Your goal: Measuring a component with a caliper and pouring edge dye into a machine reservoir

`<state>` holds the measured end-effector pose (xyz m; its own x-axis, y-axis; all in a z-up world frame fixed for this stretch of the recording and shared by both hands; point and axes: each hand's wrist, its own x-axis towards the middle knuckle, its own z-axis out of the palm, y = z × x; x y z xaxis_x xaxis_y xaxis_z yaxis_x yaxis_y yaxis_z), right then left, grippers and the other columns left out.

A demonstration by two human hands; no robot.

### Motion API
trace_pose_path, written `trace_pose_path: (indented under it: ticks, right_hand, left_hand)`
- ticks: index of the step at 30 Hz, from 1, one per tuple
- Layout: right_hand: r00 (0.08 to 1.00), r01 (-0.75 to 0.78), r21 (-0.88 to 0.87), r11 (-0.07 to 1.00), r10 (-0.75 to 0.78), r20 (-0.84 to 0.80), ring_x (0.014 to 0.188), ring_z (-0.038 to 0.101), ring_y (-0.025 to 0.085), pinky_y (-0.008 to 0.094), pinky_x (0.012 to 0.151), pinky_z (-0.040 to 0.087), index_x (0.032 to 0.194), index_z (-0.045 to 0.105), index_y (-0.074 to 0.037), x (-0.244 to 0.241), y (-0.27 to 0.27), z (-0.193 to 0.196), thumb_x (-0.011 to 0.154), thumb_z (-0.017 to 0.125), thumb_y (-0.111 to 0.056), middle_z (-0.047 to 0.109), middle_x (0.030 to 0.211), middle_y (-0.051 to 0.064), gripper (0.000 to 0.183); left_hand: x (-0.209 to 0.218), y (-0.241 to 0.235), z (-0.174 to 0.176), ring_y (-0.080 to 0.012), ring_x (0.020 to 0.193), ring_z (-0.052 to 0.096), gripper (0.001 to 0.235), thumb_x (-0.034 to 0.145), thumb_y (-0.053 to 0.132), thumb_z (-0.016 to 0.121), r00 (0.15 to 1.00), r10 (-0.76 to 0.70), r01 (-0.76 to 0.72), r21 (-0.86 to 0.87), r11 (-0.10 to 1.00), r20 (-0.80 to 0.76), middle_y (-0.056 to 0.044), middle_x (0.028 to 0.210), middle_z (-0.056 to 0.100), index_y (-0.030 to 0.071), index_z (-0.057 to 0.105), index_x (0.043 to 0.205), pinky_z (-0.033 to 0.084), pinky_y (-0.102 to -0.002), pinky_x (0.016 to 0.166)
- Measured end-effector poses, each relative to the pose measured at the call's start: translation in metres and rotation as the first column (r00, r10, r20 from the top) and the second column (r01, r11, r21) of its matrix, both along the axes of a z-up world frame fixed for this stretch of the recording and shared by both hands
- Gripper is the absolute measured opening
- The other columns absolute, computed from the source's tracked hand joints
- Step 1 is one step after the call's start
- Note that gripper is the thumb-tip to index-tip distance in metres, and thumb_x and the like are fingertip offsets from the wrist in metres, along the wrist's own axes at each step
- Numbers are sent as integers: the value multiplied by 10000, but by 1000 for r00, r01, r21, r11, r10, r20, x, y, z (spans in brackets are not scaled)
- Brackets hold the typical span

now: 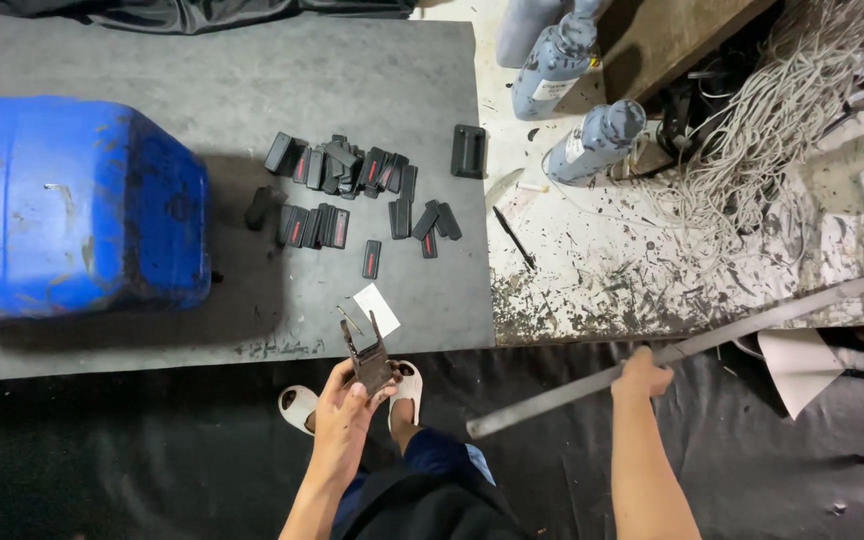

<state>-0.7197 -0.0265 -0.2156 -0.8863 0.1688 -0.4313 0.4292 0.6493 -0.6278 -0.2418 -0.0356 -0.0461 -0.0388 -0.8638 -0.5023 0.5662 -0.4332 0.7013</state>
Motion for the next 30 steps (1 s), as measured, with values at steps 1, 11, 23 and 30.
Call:
trace_pose_path:
  ticks: [1, 11, 23, 30]
  right_hand:
    - [996, 92, -182, 979, -90, 18, 874, 596, 188, 327, 674, 513, 1499, 426, -100, 9, 1, 27, 900, 550, -158, 601, 1157, 107, 614]
    - [982, 12, -675, 738, -135, -129, 435, 420, 76, 286, 337, 311, 937, 532, -129, 49, 73, 154, 931, 566, 11, 508, 656, 0, 144]
    - [892, -434, -522, 734, 271, -361, 481, 401, 63, 252, 469, 362, 1152, 471, -207, -11, 21, 244, 1216, 621, -145, 405, 603, -82, 175]
    - [861, -500, -651, 571, 253, -440, 454, 336, 15, 230, 385, 233, 870, 467, -167, 46, 29, 224, 1133, 649, -80, 461, 669, -79, 332]
  left_hand:
    - [0, -1, 0, -348, 952, 723, 581, 857, 309, 726, 1000, -21, 21, -27, 999, -12, -246, 1123, 712, -36, 573, 1299, 573, -458, 947]
    - [-6, -22, 3, -302, 952, 748, 635, 852, 390, 799, 987, -142, 121, -230, 966, -79, -194, 1078, 723, 7, 557, 1297, 563, -418, 975]
    - [3, -23, 16, -310, 981, 746, 662, 827, 421, 791, 982, -178, 158, -250, 955, -59, -239, 1193, 712, 4, 576, 1294, 551, -398, 954]
    - [13, -19, 25, -336, 985, 730, 629, 839, 394, 793, 984, -139, 100, -301, 948, -111, -301, 1229, 684, -11, 572, 1266, 571, -417, 958]
